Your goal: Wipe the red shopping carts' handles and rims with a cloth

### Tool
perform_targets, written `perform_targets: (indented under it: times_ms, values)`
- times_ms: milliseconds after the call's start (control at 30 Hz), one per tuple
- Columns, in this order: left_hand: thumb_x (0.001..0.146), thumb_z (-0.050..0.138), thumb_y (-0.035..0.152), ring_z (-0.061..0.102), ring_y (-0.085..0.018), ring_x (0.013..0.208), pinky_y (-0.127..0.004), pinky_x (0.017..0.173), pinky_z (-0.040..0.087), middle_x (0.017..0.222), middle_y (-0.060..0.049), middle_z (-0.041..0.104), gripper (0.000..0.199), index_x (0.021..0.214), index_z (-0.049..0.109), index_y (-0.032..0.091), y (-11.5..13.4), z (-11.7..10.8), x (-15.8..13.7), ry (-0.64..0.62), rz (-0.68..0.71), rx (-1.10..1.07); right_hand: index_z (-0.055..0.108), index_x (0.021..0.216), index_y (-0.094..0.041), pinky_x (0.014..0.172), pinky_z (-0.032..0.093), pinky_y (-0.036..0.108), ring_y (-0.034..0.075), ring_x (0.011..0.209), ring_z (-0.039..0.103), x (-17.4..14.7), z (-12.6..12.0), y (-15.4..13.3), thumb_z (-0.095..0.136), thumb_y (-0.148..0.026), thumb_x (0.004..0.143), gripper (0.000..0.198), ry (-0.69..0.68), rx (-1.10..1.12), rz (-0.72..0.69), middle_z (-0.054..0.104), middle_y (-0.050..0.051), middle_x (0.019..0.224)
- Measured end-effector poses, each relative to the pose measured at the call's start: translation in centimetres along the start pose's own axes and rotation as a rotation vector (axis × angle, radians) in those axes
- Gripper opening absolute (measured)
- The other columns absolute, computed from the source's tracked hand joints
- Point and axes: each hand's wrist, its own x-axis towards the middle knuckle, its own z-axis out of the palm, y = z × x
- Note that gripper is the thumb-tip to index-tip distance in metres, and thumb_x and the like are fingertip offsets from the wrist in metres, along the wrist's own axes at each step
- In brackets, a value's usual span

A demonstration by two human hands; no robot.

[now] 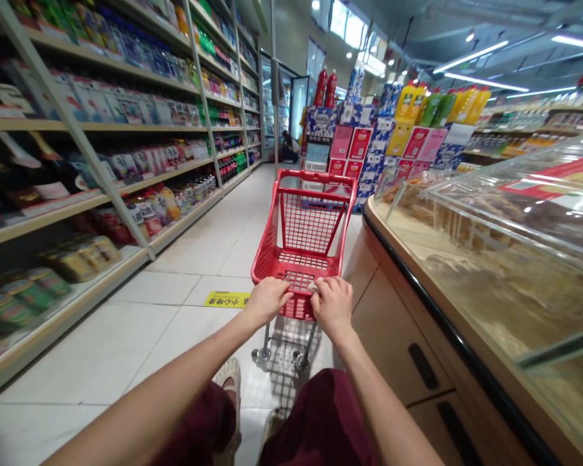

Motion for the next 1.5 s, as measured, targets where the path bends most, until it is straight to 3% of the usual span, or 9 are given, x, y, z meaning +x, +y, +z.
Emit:
perform_targets:
  times_ms: [133,200,400,567,767,933,1100,1233,1500]
  values:
    - [0.081,0.045,0.030,0.044,-0.025,0.113,-0.048,0.098,0.027,0.113,-0.010,0.056,0.028,0.103,0.053,0.016,-1.1,1.1,-0.5,0.199,-0.072,-0.005,0.055,0.109,-0.020,0.095,0.028,0.045,0.022,0.107,0.046,-1.7,1.2,1.2,0.042,-0.012,0.075,0.037,0.095,0.040,-0.006,0.054,0.009,0.114]
    - [0.080,0.045,0.026,0.041,-0.026,0.115,-0.049,0.098,0.029,0.111,-0.011,0.058,0.025,0.100,0.055,0.014,-1.7,1.6,-0.5,0.268,-0.080,-0.006,0.050,0.116,-0.019,0.096,0.029,0.044,0.021,0.111,0.043,-2.1,1.9,0.4,0.040,-0.007,0.073,0.046,0.123,0.040,0.012,0.051,0.010,0.119]
    - [0.080,0.041,0.018,0.053,-0.021,0.102,-0.043,0.097,0.035,0.098,-0.007,0.063,0.022,0.095,0.057,0.015,-1.3,2.6,0.5,0.268,0.028,-0.031,0.053,0.114,-0.018,0.094,0.035,0.037,0.019,0.111,0.044,-1.2,4.6,-3.5,0.034,-0.001,0.075,0.047,0.103,0.108,-0.130,0.052,0.011,0.118]
    - [0.077,0.039,0.007,0.034,-0.023,0.123,-0.044,0.099,0.035,0.123,-0.011,0.051,0.037,0.112,0.049,0.012,-0.9,4.1,0.3,0.355,0.080,-0.096,0.053,0.113,-0.019,0.096,0.034,0.041,0.020,0.108,0.047,-0.9,3.5,0.2,0.037,-0.002,0.073,0.047,0.097,0.067,-0.053,0.054,0.010,0.115]
    - [0.073,0.037,0.002,0.035,-0.022,0.123,-0.045,0.098,0.037,0.116,-0.013,0.054,0.038,0.107,0.052,0.011,-1.0,4.8,0.9,0.366,0.049,-0.183,0.042,0.124,-0.017,0.096,0.032,0.044,0.024,0.121,0.036,0.0,3.2,1.9,0.046,-0.006,0.070,0.055,-0.026,-0.014,-0.155,0.038,0.014,0.133]
    - [0.072,0.036,-0.001,0.036,-0.023,0.122,-0.048,0.100,0.034,0.115,-0.012,0.056,0.037,0.102,0.054,0.011,-1.8,4.4,0.9,0.382,0.021,-0.207,0.047,0.118,-0.019,0.097,0.026,0.046,0.022,0.117,0.041,0.8,4.0,2.7,0.044,-0.008,0.075,0.044,0.003,-0.087,-0.153,0.046,0.013,0.127]
    - [0.070,0.037,-0.001,0.036,-0.023,0.122,-0.046,0.101,0.034,0.112,-0.013,0.057,0.036,0.101,0.053,0.010,-2.4,4.8,0.8,0.438,-0.009,-0.229,0.051,0.113,-0.019,0.099,0.025,0.040,0.017,0.118,0.040,0.4,5.6,-1.6,0.039,-0.009,0.080,0.036,0.031,0.004,-0.225,0.048,0.010,0.125]
    - [0.069,0.037,-0.001,0.037,-0.023,0.120,-0.047,0.099,0.036,0.110,-0.012,0.058,0.038,0.101,0.054,0.011,-2.6,4.7,0.9,0.430,0.002,-0.257,0.044,0.122,-0.022,0.098,0.019,0.051,0.025,0.124,0.030,0.6,6.3,-4.0,0.048,-0.015,0.078,0.045,-0.016,-0.050,-0.206,0.035,0.013,0.135]
    - [0.066,0.037,-0.003,0.038,-0.023,0.120,-0.047,0.098,0.037,0.107,-0.010,0.058,0.040,0.099,0.054,0.013,-2.2,4.2,0.7,0.432,-0.004,-0.278,0.046,0.119,-0.026,0.100,0.016,0.050,0.021,0.118,0.039,1.7,4.5,-0.3,0.042,-0.010,0.077,0.044,-0.069,0.035,-0.235,0.051,0.006,0.122]
